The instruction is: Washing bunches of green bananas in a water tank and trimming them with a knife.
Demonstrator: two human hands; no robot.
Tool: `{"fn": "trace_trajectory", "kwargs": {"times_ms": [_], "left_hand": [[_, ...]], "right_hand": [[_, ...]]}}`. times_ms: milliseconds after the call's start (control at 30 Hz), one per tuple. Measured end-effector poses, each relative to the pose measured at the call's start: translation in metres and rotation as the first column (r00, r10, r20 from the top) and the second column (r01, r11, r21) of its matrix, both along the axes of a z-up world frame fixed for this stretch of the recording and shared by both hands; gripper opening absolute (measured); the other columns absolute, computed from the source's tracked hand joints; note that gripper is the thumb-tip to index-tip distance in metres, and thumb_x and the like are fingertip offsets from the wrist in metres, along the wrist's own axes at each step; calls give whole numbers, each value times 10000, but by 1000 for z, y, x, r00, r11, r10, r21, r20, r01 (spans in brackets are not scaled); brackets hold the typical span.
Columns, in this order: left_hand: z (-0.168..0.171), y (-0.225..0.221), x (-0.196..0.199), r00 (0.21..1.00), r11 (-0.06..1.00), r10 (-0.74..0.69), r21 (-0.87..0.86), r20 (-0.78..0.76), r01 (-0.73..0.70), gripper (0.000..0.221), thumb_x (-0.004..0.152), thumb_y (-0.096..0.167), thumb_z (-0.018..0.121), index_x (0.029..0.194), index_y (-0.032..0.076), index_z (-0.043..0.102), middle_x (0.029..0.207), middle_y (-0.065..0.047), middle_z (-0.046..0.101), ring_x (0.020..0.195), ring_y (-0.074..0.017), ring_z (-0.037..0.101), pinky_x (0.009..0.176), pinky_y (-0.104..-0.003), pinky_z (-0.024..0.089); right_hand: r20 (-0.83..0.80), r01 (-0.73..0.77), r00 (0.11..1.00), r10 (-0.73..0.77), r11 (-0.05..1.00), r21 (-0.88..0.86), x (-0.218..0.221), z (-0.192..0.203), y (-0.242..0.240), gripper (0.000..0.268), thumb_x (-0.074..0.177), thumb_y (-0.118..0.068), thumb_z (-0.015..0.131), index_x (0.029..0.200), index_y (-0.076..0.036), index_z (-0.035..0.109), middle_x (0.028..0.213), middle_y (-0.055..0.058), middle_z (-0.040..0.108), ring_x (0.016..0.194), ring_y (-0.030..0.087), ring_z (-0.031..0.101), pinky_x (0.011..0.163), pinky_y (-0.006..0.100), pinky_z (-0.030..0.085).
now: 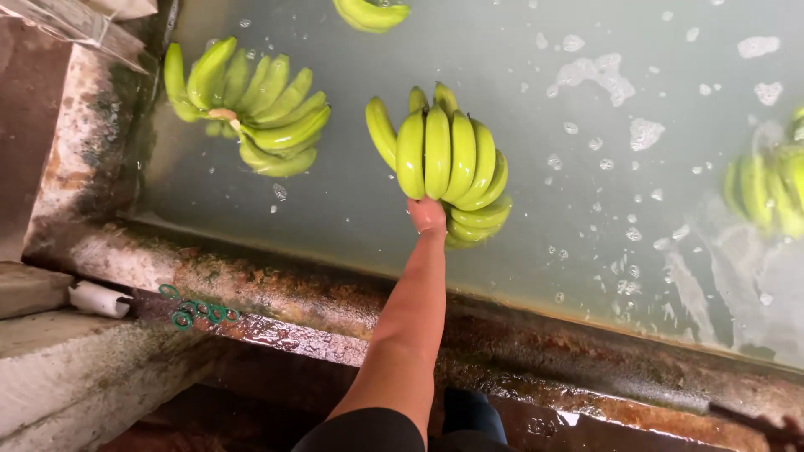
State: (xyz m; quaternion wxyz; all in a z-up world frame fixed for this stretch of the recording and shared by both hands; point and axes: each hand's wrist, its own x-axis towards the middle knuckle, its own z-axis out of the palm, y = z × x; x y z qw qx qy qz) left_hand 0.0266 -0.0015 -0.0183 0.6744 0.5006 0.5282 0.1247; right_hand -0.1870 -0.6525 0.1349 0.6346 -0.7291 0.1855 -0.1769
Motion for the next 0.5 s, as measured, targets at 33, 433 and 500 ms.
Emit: {"fn": "trace_trajectory", "kwargs": {"times_ms": [33, 433, 500], "left_hand": [[-4, -1, 1, 999, 1000, 3, -21, -38, -3, 482, 1002, 363, 553, 1313, -5, 583, 1271, -162, 673, 1126, -300, 629, 994, -415, 469], [19, 11, -10, 740, 713, 245, -633, 627, 301, 593, 1002, 373, 547, 1541, 174, 400, 1512, -34, 512, 1349, -235, 507, 1116, -440, 444], [31, 16, -16, 730, 708, 244, -632, 638, 316, 577, 1003, 368, 552, 1526, 170, 411, 1498, -38, 521, 1338, -237, 515, 1110, -441, 450]], "right_hand": [[-53, 23, 998, -22, 1000, 12, -12, -10, -14, 181, 1220, -235, 570, 1306, -78, 599, 1257, 120, 663, 1084, 263, 639, 918, 370, 532], [-480, 381, 848, -223, 887, 262, -110, -114, 41, 252, 1142, -237, 568, 1368, -131, 531, 1134, 90, 696, 983, 218, 680, 761, 383, 598], [-556, 368, 798, -231, 918, 147, -107, -113, 29, 271, 1174, -279, 562, 1354, -78, 539, 1143, 129, 658, 975, 241, 669, 773, 403, 613]]}}
